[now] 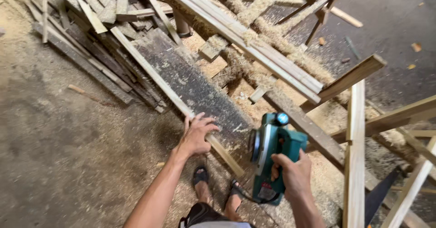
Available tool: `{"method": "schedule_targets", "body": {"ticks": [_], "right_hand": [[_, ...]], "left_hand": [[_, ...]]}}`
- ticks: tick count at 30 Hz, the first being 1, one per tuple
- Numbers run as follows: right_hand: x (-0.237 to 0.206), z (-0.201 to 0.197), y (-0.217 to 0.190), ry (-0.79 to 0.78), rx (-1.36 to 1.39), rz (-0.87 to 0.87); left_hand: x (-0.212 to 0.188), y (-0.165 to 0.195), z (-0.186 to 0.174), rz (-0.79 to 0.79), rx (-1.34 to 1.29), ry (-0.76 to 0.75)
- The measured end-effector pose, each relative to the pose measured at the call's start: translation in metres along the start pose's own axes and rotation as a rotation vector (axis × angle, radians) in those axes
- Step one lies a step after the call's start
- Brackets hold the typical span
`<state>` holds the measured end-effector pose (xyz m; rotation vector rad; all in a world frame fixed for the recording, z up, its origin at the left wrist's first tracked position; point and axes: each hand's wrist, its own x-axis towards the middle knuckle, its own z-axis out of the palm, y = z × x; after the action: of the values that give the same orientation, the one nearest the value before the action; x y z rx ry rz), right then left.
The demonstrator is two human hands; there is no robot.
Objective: The person takes a hammer and nails from a toolbox on the ground, then hammers nails into thin wooden strips laid across a workbench. They use a tape measure and a square to mark and check a strip, run an electric planer along a strip, and continue hammering nails while holding the strips in place.
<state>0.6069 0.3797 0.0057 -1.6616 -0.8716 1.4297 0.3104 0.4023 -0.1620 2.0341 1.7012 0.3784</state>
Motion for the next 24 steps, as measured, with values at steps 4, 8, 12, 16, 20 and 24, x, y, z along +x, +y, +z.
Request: {"method": "schedule_targets", "body": {"ticks": [4,8,12,16,20,24], "right_hand": [[0.0,-0.001,-0.004,-0.017,-0.005,-0.041],[0.003,0.013,-0.005,-0.052,0.016,-0.052],[0.021,0.046,-0.018,-0.033,0.056,-0.052],[0.038,0.099,-0.033,0.001,0.076,-0.074],[0.059,0.171,-0.054,0.036,0.168,-0.013],[0.084,0.236,-0.072,-0.089,0.281,-0.04]], "left_hand": [[-0.015,-0.008,0.003,0.064,0.096,-0.037],[-0.017,0.004,0.009,0.045,0.042,-0.12],[-0.019,0.008,-0.004,0.22,-0.252,0.054],[-0.014,-0.052,-0.056,0.094,-0.424,0.52],[0.009,-0.129,-0.101,-0.094,-0.376,0.623],[0.023,-0.163,-0.115,-0.311,-0.55,0.647]]}}
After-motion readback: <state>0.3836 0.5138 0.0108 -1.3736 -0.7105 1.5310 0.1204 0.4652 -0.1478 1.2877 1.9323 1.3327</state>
